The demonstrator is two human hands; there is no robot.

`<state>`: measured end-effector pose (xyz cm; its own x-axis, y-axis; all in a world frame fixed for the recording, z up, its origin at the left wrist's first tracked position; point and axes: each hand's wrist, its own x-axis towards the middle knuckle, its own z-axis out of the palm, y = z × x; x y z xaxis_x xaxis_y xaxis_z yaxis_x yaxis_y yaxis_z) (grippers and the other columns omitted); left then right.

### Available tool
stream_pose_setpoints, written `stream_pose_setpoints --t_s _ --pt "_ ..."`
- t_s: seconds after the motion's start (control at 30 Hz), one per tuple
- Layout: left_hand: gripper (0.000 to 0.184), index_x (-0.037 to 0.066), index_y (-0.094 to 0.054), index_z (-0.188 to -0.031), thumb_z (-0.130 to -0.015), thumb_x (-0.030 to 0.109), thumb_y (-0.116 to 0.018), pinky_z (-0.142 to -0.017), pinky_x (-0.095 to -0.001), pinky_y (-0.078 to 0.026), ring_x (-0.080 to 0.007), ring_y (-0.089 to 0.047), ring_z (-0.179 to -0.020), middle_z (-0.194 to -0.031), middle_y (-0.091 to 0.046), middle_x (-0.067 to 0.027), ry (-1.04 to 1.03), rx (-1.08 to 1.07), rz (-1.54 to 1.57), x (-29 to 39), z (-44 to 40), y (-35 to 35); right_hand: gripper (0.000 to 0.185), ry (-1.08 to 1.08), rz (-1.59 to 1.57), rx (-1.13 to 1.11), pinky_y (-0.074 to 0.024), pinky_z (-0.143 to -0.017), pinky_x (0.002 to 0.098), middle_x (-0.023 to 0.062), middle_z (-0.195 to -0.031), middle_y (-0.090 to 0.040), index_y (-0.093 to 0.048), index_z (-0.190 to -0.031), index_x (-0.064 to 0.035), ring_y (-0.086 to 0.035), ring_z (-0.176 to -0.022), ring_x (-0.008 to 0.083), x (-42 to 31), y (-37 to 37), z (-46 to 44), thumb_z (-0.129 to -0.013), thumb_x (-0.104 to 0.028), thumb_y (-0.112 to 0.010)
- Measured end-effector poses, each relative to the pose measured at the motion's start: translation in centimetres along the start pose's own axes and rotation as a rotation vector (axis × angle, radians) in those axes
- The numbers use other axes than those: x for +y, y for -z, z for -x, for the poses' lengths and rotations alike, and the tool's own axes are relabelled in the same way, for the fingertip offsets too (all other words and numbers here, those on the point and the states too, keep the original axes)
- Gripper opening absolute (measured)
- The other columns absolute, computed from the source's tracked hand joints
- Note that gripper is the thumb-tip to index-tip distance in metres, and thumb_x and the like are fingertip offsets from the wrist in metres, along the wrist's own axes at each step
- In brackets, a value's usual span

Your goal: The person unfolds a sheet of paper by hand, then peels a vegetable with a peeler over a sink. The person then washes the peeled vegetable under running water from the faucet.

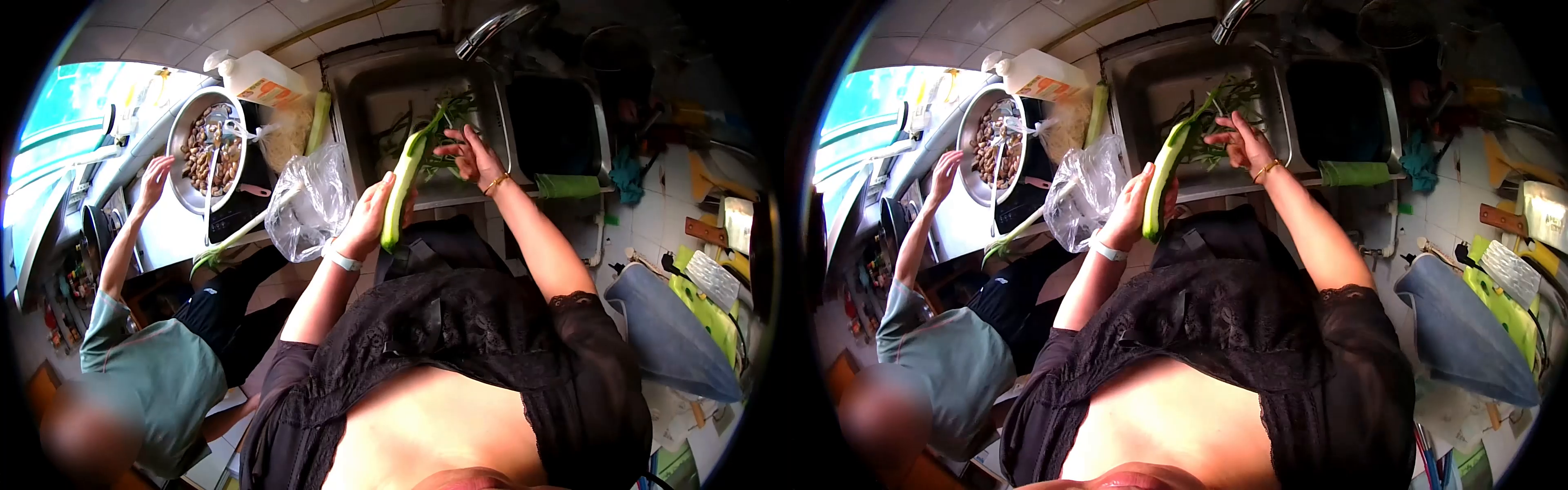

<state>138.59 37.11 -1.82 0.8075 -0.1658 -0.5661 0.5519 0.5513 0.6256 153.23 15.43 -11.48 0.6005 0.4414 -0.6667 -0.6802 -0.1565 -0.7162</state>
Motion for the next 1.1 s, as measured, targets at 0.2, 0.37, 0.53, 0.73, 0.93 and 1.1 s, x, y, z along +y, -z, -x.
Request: stream_pose_setpoints --t_s 0.2,0.37,0.53,0.73,0.93,1.1 --pt "0.048 0.0 -0.058 -0.111 -0.104 0.044 -0.041 -0.064 -0.0264 -0.049 -0.0124 -0.057 -0.071 -0.083 -0.059 -0.0044 0.091 -0.153 -0.033 -0.3 -0.7 0.9 0.027 0.068 -0.408 -0.16 -0.0347 -0.044 0.0178 -0.0062 -0.081 -0.063 -0.065 -0.105 -0.0148 -0.044 -0.049 0.0015 -2.3 -3.9 0.3 -0.089 -0.035 -0.072" --pt "0.044 0.005 -0.053 -0.13 -0.104 0.04 -0.044 -0.062 -0.0245 -0.047 -0.01 -0.054 -0.077 -0.095 -0.06 -0.0035 -0.079 -0.015 -0.169 -1.0 -2.1 0.5 0.021 0.137 -0.249 -0.033 -0.0373 -0.044 0.019 -0.0076 -0.073 -0.056 -0.065 -0.1 -0.013 -0.045 -0.049 0.002 -3.7 -4.4 0.9 -0.092 -0.032 -0.07" --pt "0.044 0.004 -0.053 -0.131 -0.104 0.038 -0.047 -0.061 -0.0224 -0.045 -0.0074 -0.052 -0.074 -0.093 -0.059 -0.001 -0.172 0.086 -0.319 -1.5 -2.2 0.3 0.03 0.75 0.516 0.328 -0.0438 -0.046 0.035 0.0083 -0.062 -0.06 -0.064 -0.092 -0.0065 -0.06 -0.052 0.0223 -3.1 -4.8 4.0 -0.1 -0.034 -0.055" --pt "0.045 0.002 -0.052 -0.134 -0.103 0.035 -0.049 -0.058 -0.0201 -0.042 -0.005 -0.05 -0.068 -0.088 -0.06 0.0 -0.275 0.219 -0.389 -1.8 -1.4 -0.6 0.021 0.761 0.972 0.374 -0.0509 -0.058 0.0458 0.015 -0.071 -0.066 -0.062 -0.09 -0.0104 -0.065 -0.067 0.0368 -1.6 -4.7 6.0 -0.097 -0.03 -0.058" --pt "0.045 0.001 -0.051 -0.136 -0.104 0.032 -0.05 -0.055 -0.0193 -0.04 -0.0042 -0.047 -0.063 -0.089 -0.062 -0.0005 -0.282 0.211 -0.345 -2.5 -0.8 -0.3 0.03 0.335 1.032 0.4 -0.048 -0.074 0.0498 0.0218 -0.09 -0.066 -0.064 -0.092 -0.0055 -0.062 -0.088 0.042 0.8 3.6 -1.0 -0.097 -0.032 -0.051" --pt "0.042 0.002 -0.053 -0.131 -0.103 0.033 -0.051 -0.057 -0.0198 -0.041 -0.005 -0.049 -0.066 -0.087 -0.06 0.0004 -0.295 0.217 -0.28 -2.8 -0.7 0.0 0.028 0.583 0.863 0.46 -0.0464 -0.059 0.0451 0.0183 -0.075 -0.064 -0.064 -0.097 -0.0078 -0.063 -0.074 0.0405 -1.6 -0.1 3.6 -0.1 -0.032 -0.051"
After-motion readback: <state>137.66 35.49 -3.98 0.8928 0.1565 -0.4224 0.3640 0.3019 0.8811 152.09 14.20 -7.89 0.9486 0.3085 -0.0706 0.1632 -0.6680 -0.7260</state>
